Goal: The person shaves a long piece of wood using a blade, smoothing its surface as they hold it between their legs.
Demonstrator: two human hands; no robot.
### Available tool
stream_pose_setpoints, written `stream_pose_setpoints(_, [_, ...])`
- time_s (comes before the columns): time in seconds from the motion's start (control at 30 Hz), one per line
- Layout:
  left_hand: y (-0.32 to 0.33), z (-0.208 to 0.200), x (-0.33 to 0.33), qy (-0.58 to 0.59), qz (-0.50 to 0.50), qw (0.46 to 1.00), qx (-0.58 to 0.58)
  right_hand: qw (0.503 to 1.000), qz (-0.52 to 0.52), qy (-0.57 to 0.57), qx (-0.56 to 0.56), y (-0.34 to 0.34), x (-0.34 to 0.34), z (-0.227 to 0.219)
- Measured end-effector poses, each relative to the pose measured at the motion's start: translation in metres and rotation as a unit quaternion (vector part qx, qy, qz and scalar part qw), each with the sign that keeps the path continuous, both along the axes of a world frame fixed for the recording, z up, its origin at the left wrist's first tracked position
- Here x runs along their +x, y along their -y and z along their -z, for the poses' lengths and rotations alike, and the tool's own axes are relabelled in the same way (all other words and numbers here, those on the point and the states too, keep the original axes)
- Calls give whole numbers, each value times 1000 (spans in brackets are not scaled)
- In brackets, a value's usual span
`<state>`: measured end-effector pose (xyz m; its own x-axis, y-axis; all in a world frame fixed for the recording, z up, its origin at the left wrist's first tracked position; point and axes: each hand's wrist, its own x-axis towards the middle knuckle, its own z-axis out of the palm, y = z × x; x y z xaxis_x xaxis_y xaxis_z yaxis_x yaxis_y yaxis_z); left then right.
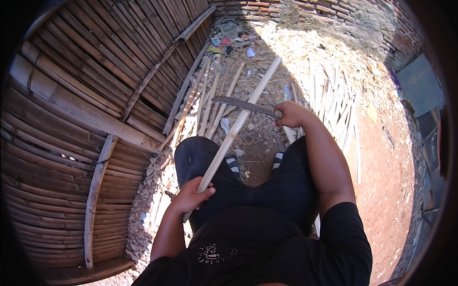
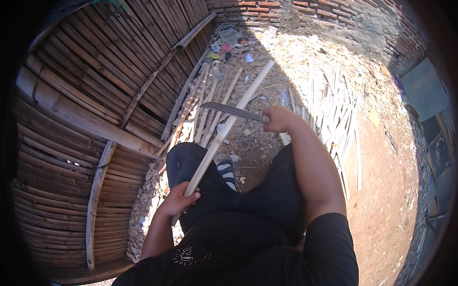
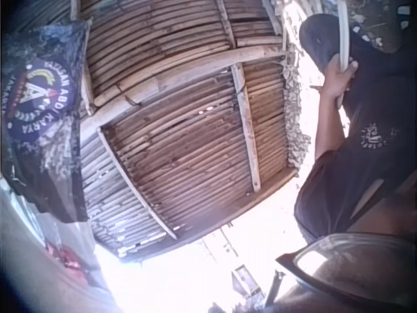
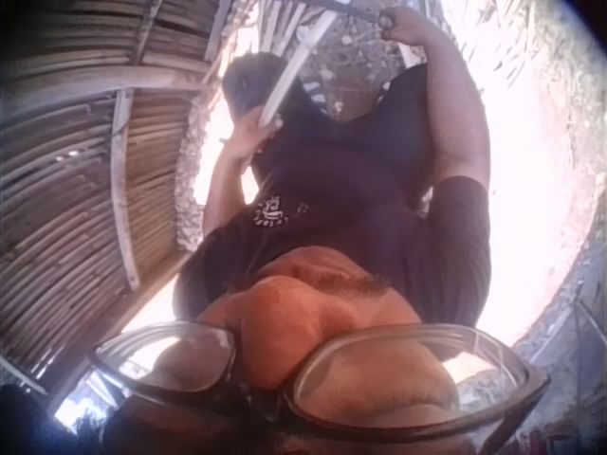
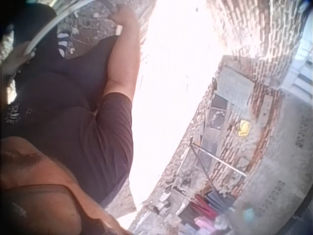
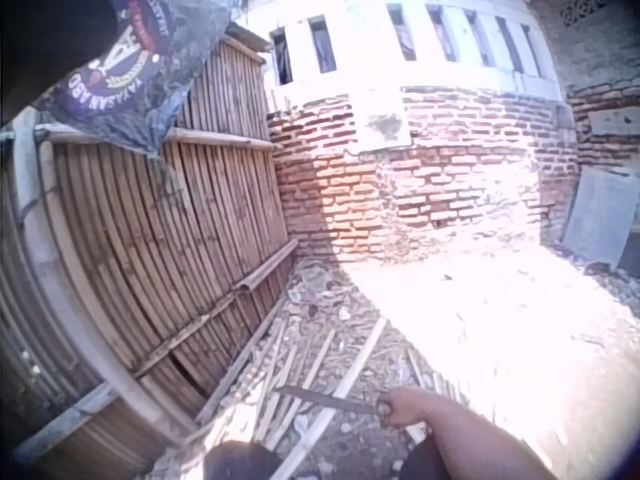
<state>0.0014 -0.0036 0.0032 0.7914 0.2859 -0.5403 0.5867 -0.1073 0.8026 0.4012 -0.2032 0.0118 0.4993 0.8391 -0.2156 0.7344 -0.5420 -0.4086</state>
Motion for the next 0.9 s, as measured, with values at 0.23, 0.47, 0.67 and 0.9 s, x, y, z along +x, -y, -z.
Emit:
stream_pose_setpoints(0.23, [0,1,0,2,-2,1000,-6,1000,15,8,0,0,-1,1])
stream_pose_setpoints(0.47, [-1,1,-1,-1,0,1000,-2,1000,13,13,-4,-2,-3,-1])
stream_pose_setpoints(0.67, [-1,3,-1,6,1,1000,-6,1000,15,18,8,0,-3,-1])
stream_pose_setpoints(0.9, [-1,3,-1,8,-8,1000,-17,1000,12,16,-5,-1,-1,1])
